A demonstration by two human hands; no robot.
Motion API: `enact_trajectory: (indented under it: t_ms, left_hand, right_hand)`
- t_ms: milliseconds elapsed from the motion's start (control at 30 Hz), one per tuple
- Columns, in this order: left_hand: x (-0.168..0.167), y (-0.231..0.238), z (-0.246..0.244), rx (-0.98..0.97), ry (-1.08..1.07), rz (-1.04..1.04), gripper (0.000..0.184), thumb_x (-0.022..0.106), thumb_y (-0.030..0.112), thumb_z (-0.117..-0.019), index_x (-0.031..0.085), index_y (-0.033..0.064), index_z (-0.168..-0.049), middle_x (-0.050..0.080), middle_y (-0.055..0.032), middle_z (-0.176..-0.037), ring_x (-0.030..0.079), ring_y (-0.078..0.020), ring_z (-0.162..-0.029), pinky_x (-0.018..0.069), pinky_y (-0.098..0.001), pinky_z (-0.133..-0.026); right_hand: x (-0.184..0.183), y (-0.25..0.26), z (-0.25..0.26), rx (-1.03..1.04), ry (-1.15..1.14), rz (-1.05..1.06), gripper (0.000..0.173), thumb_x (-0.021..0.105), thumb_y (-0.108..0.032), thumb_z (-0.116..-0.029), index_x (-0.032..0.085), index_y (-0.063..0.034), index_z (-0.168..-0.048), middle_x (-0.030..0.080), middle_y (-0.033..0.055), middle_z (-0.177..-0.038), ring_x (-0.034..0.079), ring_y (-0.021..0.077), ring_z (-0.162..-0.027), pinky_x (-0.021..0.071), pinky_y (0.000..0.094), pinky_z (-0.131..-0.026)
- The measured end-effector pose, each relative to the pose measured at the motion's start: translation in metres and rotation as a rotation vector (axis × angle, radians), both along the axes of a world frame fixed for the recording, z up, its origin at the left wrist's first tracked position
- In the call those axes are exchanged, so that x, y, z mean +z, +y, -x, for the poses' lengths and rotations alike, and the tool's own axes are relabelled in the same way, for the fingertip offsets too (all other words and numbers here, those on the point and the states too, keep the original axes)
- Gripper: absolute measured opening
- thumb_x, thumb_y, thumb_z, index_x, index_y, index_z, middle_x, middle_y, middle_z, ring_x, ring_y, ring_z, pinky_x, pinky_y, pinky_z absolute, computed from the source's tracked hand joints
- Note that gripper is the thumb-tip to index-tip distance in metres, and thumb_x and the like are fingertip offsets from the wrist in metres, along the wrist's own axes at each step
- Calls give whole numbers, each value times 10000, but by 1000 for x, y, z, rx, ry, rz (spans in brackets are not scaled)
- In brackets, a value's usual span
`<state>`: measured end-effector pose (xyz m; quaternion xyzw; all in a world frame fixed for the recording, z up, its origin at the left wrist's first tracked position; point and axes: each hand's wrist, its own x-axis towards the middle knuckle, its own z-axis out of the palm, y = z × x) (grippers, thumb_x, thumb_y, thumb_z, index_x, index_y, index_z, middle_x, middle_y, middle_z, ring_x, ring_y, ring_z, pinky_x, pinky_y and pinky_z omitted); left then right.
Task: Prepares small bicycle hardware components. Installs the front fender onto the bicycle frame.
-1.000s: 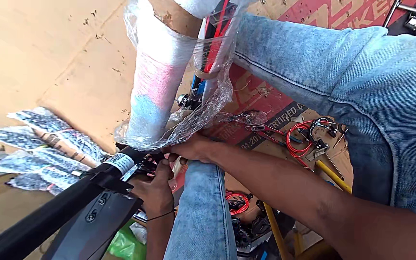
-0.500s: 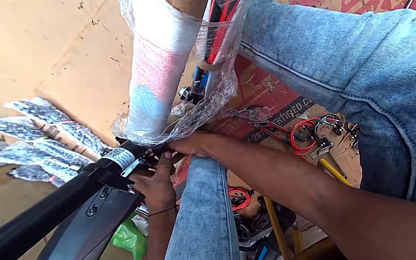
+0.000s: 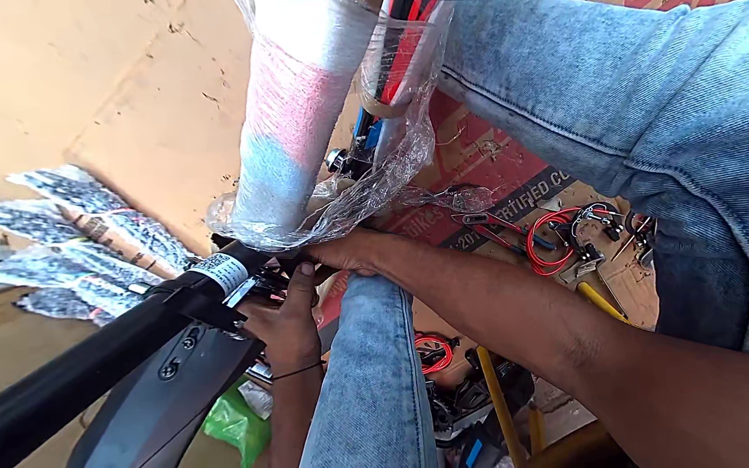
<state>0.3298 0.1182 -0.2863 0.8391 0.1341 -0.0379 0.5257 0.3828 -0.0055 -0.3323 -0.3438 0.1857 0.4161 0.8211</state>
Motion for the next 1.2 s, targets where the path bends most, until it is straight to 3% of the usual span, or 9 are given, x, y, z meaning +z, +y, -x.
enact_trajectory:
  t_ms: [100,267,467,567,867,1033,1100,1200]
  left_hand:
    - [0,0,0,3,-3,-3,588,772,116,-825,450,27,-1309,657,46,-1096,674,-50,-1002,576,-269,-917]
    - [-1,0,0,-2,-7,0,533,757,141,-839,462,71,-1277,653,79,-1040,675,-34,-900,592,-250,-823]
    - [-2,1,1,0,-20,13,544,762,110,-835,458,59,-1283,650,66,-1064,671,-44,-960,579,-258,-878]
    - [-2,0,0,5,-25,10,532,763,118,-834,461,68,-1269,654,86,-1027,671,-26,-906,586,-243,-826]
    - [-2,-1,0,7,-40,20,576,779,106,-830,448,36,-1296,648,55,-1100,666,-48,-1011,571,-267,-924]
    - [0,-4,0,13,-37,6,564,768,112,-832,450,46,-1293,648,74,-1093,663,-30,-1002,570,-252,-910]
    - [-1,-2,1,22,-29,6,615,784,127,-831,440,19,-1329,657,40,-1139,665,-52,-1056,563,-272,-957]
    - [-2,-1,0,14,-29,4,598,777,131,-834,447,36,-1324,659,47,-1129,671,-51,-1032,574,-269,-926]
  right_hand:
    - [0,1,1,-13,-16,10,93,595,-59,-1028,619,-12,-1104,624,84,-857,644,141,-677,579,289,-570]
    - [-2,2,3,-39,-52,10,85,584,-69,-1038,616,-5,-1084,622,84,-849,641,135,-668,573,281,-556]
    - [-4,1,-2,3,38,-15,83,616,-71,-1022,625,-17,-1083,620,70,-824,627,126,-653,556,270,-553]
    - [-1,1,-3,10,60,-11,77,592,-82,-1035,618,-11,-1052,609,68,-790,618,123,-628,551,267,-543]
    - [-4,2,-1,-34,64,-55,103,598,-69,-1031,611,-10,-1115,611,83,-857,629,133,-703,579,287,-626]
    - [-7,4,1,-64,58,-105,52,578,-53,-1035,608,-12,-1046,610,70,-789,628,128,-656,577,281,-602]
    - [-9,2,2,-69,51,-165,76,555,-50,-1045,600,-9,-1091,612,74,-836,636,140,-702,587,296,-635]
    - [-10,-1,1,-41,53,-188,73,549,-44,-1045,602,-16,-1087,605,63,-853,629,134,-726,583,293,-654]
